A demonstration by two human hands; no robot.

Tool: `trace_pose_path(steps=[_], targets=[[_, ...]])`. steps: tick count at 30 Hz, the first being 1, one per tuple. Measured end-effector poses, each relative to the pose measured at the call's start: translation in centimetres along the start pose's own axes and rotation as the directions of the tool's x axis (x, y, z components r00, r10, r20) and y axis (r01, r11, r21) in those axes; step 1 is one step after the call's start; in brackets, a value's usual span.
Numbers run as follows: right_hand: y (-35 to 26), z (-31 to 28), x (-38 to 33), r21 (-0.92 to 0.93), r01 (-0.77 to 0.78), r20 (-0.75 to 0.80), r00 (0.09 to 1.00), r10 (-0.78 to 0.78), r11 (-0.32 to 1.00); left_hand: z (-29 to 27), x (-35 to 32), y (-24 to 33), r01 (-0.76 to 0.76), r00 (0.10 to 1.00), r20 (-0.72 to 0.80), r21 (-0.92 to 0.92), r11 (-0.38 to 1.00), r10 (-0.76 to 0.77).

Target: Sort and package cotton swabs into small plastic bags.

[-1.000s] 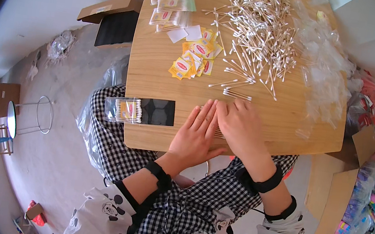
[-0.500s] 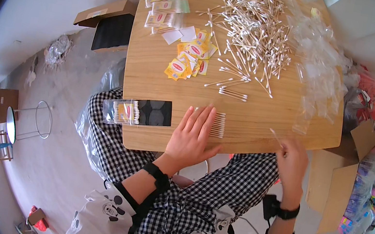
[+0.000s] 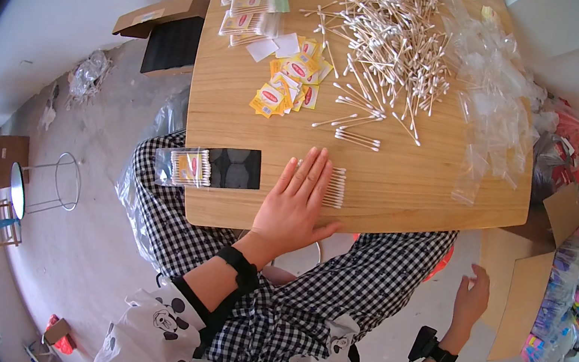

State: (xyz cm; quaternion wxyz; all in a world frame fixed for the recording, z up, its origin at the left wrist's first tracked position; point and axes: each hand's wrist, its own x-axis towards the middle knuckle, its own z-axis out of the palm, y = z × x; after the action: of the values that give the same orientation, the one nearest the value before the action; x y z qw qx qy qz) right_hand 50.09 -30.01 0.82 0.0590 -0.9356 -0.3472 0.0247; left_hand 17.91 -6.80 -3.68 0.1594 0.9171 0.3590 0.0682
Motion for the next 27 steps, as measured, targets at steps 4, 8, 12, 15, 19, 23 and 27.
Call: trace_pose_path(steps=[4,8,12,15,19,23,27], targets=[[-8.4,1.3,1.3,0.507,0.29,-0.118,0.956,-0.268,0.812,0.2,0.2,0.1,-0.001,1.0,0.005,-0.02,1.0,0.001],[-18.6,3.0,0.5,0.702,0.497,-0.149,0.803,-0.577,0.51,0.1,-0.1,-0.1,-0.01,1.0,-0.015,0.026,1.0,0.011],[-21.9,7.4,0.8,0.752,0.542,-0.255,0.763,-0.593,0.375,0.2,0.0,0.0,-0.013,1.0,0.018,0.042,0.999,0.012],[-22.1,7.7,0.7,0.712,0.6,-0.298,0.728,-0.618,0.364,0.0,0.2,0.2,-0.014,1.0,0.016,0.069,0.998,0.013],[-22.2,7.8,0.7,0.711,0.6,-0.301,0.732,-0.611,0.368,0.4,0.0,0.1,-0.009,1.0,0.023,0.055,0.998,0.008],[-22.2,7.9,0.7,0.682,0.619,-0.299,0.722,-0.623,0.389,0.3,0.2,0.0,-0.008,0.999,0.038,0.066,0.998,0.005],[-22.2,7.8,0.7,0.679,0.616,-0.283,0.722,-0.631,0.399,0.2,0.1,0.0,-0.01,1.0,0.03,0.083,0.996,0.008]])
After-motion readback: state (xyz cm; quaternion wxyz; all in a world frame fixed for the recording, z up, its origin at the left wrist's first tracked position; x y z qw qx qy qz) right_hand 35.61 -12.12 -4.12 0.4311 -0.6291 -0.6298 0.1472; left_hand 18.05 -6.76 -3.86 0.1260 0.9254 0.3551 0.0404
